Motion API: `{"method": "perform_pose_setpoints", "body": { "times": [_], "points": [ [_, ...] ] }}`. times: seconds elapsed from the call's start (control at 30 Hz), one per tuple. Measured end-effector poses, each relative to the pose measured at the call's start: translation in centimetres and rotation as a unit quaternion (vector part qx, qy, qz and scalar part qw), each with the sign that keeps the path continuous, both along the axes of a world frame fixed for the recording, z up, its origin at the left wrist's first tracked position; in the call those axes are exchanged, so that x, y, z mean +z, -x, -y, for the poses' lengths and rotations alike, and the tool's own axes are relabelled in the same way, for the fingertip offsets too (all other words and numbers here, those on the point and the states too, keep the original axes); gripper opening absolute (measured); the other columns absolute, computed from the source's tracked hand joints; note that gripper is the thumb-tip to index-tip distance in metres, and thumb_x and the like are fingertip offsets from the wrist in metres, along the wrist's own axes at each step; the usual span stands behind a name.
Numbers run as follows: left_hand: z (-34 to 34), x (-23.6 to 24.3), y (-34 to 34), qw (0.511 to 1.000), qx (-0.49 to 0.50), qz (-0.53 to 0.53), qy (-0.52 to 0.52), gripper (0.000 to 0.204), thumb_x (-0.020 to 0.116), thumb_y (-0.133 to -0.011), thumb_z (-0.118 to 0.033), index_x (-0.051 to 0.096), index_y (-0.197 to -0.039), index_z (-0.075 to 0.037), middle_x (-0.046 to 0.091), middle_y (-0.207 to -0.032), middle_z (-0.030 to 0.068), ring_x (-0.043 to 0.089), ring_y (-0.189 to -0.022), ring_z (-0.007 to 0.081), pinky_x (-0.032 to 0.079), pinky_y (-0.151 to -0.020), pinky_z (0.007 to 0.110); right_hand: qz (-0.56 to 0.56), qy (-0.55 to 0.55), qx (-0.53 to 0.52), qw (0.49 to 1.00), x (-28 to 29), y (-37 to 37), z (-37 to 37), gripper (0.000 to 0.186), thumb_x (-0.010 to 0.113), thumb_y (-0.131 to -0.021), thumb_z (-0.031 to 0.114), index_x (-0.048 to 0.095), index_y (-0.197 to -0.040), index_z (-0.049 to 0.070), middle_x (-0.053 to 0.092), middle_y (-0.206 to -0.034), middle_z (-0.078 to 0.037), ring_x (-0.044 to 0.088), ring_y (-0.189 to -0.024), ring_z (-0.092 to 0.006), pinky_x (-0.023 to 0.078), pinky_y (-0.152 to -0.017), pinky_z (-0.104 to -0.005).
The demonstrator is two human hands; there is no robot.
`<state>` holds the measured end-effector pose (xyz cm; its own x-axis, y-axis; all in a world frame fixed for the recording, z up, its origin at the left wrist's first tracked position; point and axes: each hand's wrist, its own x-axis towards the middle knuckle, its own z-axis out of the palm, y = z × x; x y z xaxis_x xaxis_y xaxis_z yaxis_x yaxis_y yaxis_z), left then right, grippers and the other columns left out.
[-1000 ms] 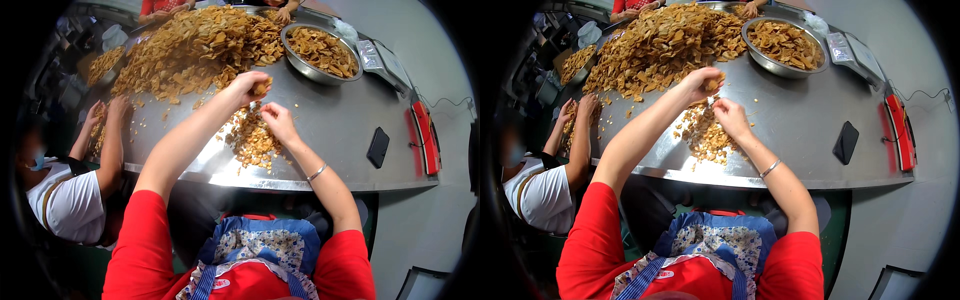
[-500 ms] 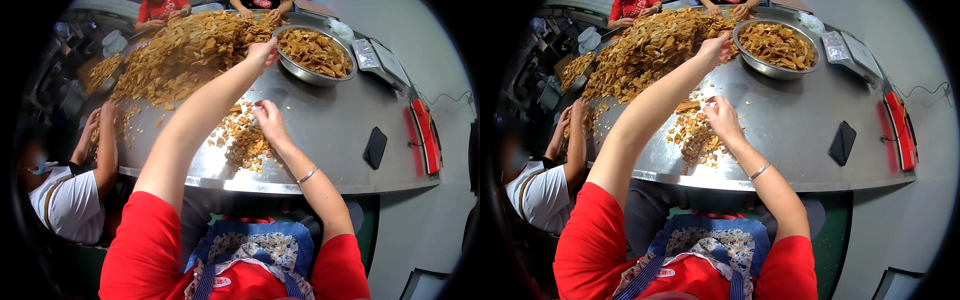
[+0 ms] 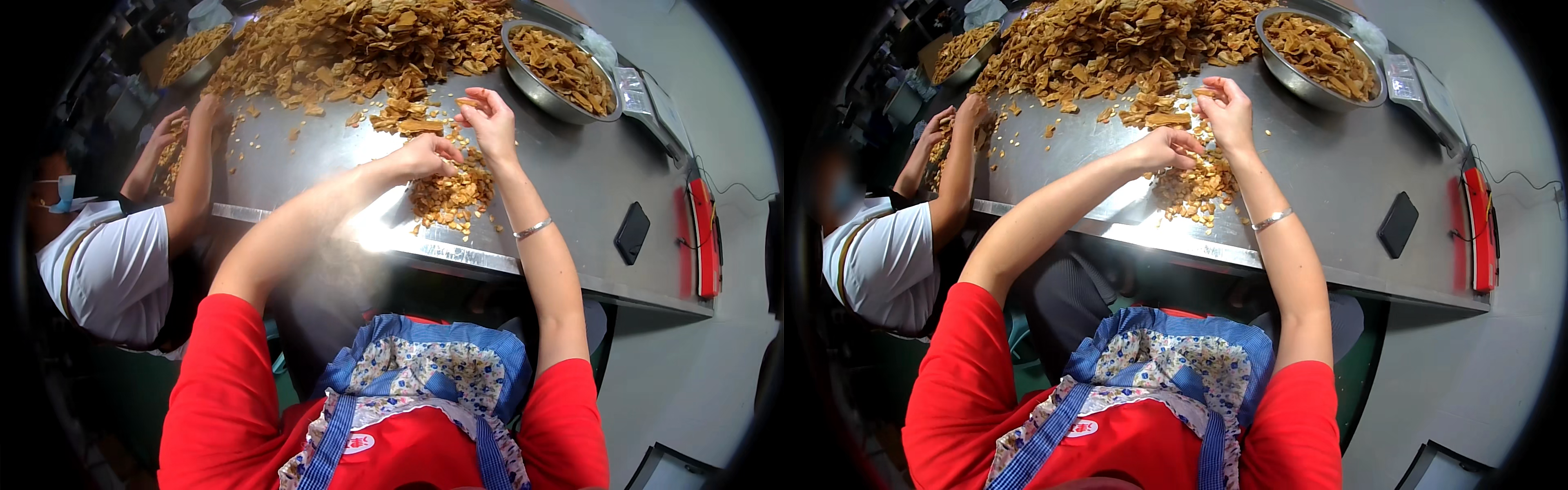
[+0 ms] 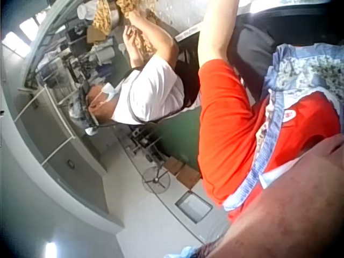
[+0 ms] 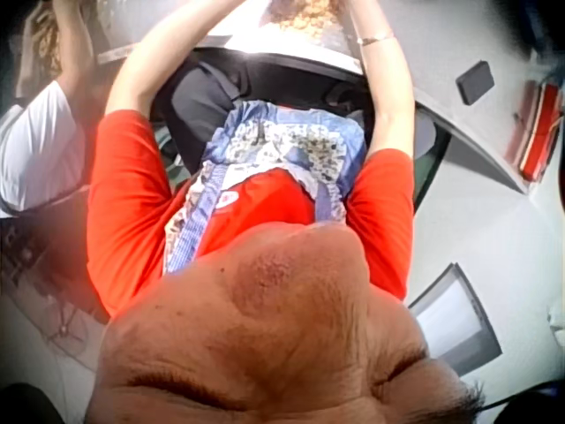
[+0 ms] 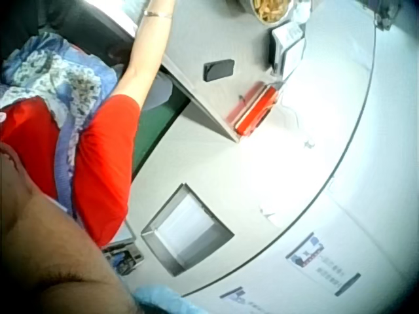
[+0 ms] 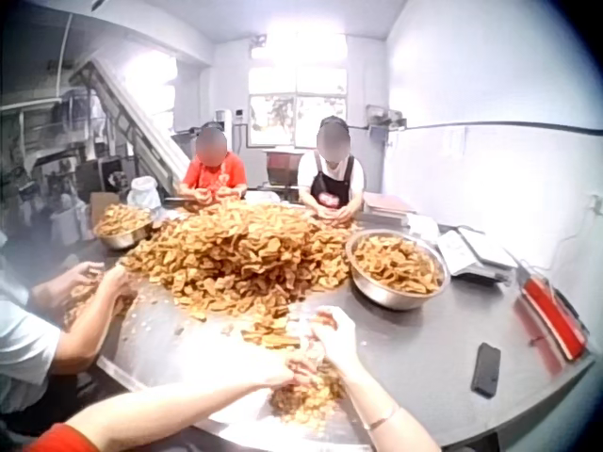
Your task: The person sits at a stainless steel table and repeatedly picks up dried food pieces, breaks them into smaller fragments by hand, and places the pieces into a metal bowl. Another person works alongside at the same table performing a similar task.
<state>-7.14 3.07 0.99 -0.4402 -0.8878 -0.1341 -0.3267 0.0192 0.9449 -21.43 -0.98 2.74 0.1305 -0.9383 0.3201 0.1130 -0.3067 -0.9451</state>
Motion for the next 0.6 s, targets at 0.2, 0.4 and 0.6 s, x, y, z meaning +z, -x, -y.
{"method": "perform_pose_setpoints", "body": {
  "times": [0.2, 0.4, 0.6],
  "points": [
    [1.0, 0.6, -1.3, 0.986, 0.147, -0.074, -0.012, 0.021, 0.066, -0.073, -0.021, 0.057, -0.072, -0.003, 0.056, -0.065, 0.002, 0.048, -0.057, 0.0061, 0.037, -0.05, 0.021, -0.071, 0.064, -0.029, 0.995, -3.3, 1.0, 0.3, 0.021, 0.054, -0.079, 0.002, 0.053, -0.1, -0.003, 0.056, -0.089, -0.007, 0.059, -0.077, -0.0131, 0.049, -0.066, -0.0224],
    [1.4, 0.3, -2.0, 0.954, 0.16, -0.222, -0.125, 0.031, 0.062, -0.079, -0.023, 0.052, -0.1, -0.004, 0.056, -0.087, 0.0032, 0.052, -0.071, 0.0075, 0.04, -0.059, 0.018, 0.001, 0.0, 0.022, 1.0, -2.5, 0.4, -0.6, 0.023, 0.055, -0.078, 0.002, 0.054, -0.101, -0.002, 0.057, -0.086, -0.006, 0.058, -0.076, -0.011, 0.048, -0.066, -0.0221],
    [1.5, 0.4, -2.0, 0.971, 0.14, -0.186, -0.058, 0.014, 0.058, -0.081, -0.016, 0.059, -0.085, -0.003, 0.06, -0.077, 0.0033, 0.052, -0.065, 0.006, 0.039, -0.056, 0.018, -0.032, 0.015, 0.042, 0.999, -2.3, -0.1, -1.1, 0.017, 0.059, -0.077, 0.004, 0.057, -0.093, -0.001, 0.059, -0.085, -0.003, 0.054, -0.075, -0.0077, 0.045, -0.067, -0.0212]
  ]
}}
